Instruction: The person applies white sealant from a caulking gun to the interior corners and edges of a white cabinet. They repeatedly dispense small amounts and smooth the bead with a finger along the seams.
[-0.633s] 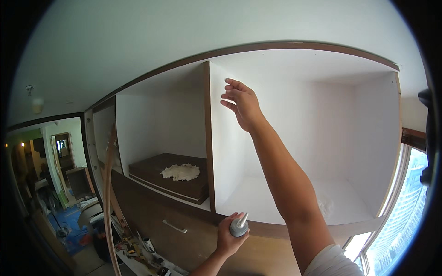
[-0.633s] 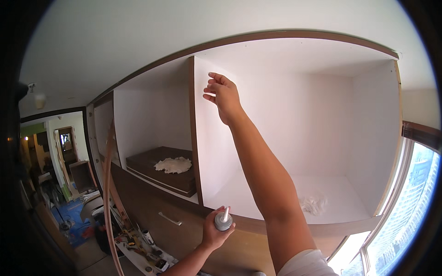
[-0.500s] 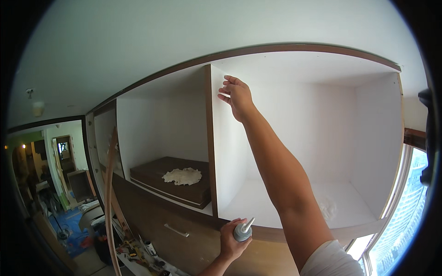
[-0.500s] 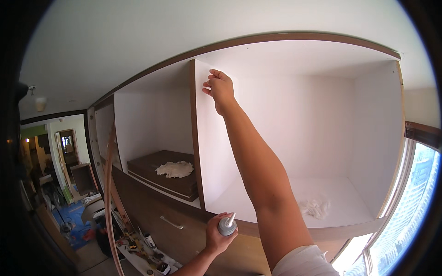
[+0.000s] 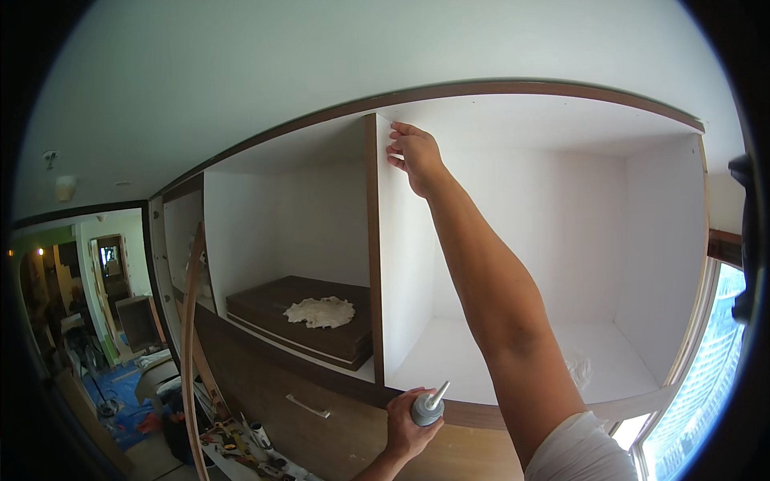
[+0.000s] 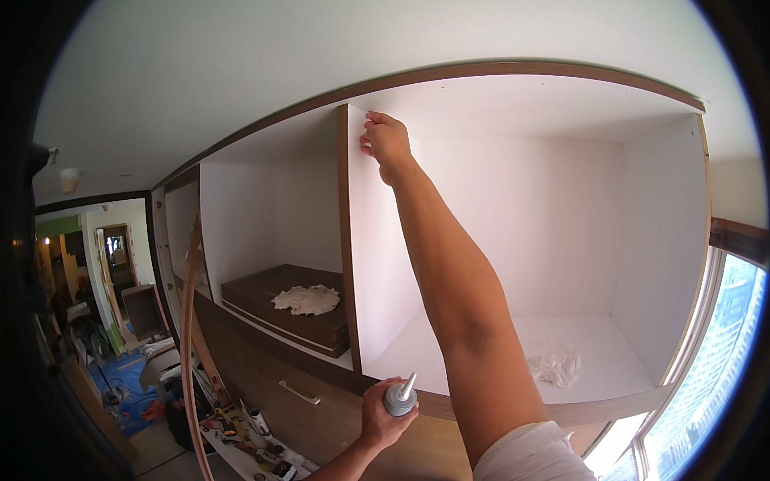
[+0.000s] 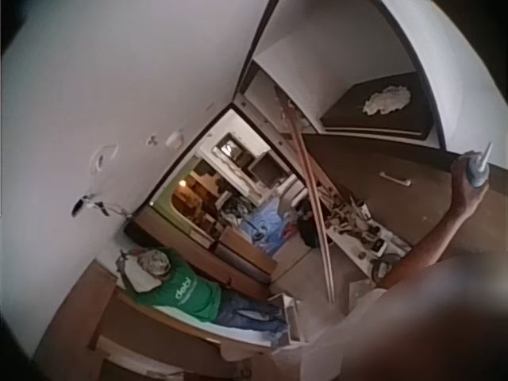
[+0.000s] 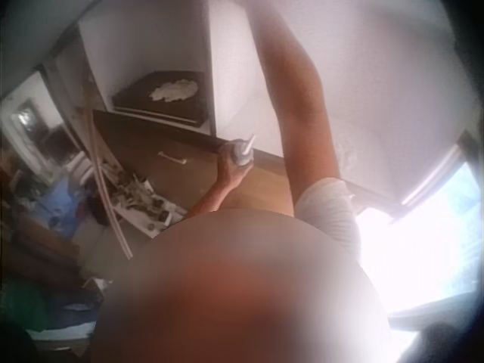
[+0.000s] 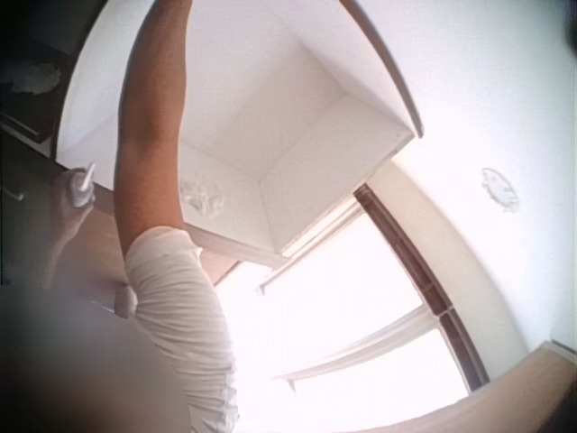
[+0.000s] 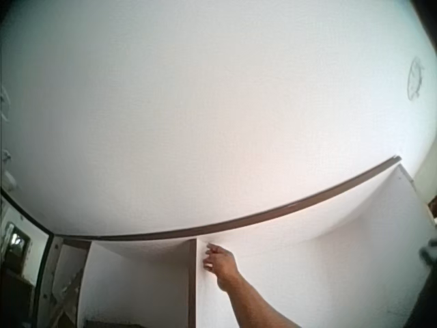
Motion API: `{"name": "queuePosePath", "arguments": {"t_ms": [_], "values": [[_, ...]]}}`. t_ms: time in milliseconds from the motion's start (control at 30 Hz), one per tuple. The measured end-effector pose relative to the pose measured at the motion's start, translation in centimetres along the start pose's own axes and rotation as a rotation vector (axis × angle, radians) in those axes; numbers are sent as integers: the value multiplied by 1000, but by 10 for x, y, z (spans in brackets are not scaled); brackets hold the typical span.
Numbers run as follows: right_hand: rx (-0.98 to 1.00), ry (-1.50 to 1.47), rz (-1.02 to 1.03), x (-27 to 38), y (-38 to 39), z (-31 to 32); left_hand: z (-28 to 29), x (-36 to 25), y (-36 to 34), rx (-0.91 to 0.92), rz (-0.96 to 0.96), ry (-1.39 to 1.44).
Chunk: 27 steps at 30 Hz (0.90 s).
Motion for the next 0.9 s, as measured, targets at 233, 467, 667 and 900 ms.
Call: {"name": "queuePosePath", "arguments": {"t_ms": [233, 467, 667, 900], "values": [[-24, -17, -54, 6, 10, -8, -1, 2, 2, -7, 2, -16], [13, -14, -26, 11, 18, -17, -2, 4, 2, -17, -27, -24], [30, -11, 0, 18, 25, -24, -4, 7, 2, -13, -17, 6], [53, 47, 11, 29, 31, -36, -3, 3, 2, -57, -60, -27]]}}
Point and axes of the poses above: each hand's wrist, its own y-axis away from the middle knuckle, its own z-axis out of the back of the hand, x = y × z, the point moved 6 cm from there along -y, towards the middle knuckle, and after that the axes turned 3 degrees about -x, right-handed, at the moved point
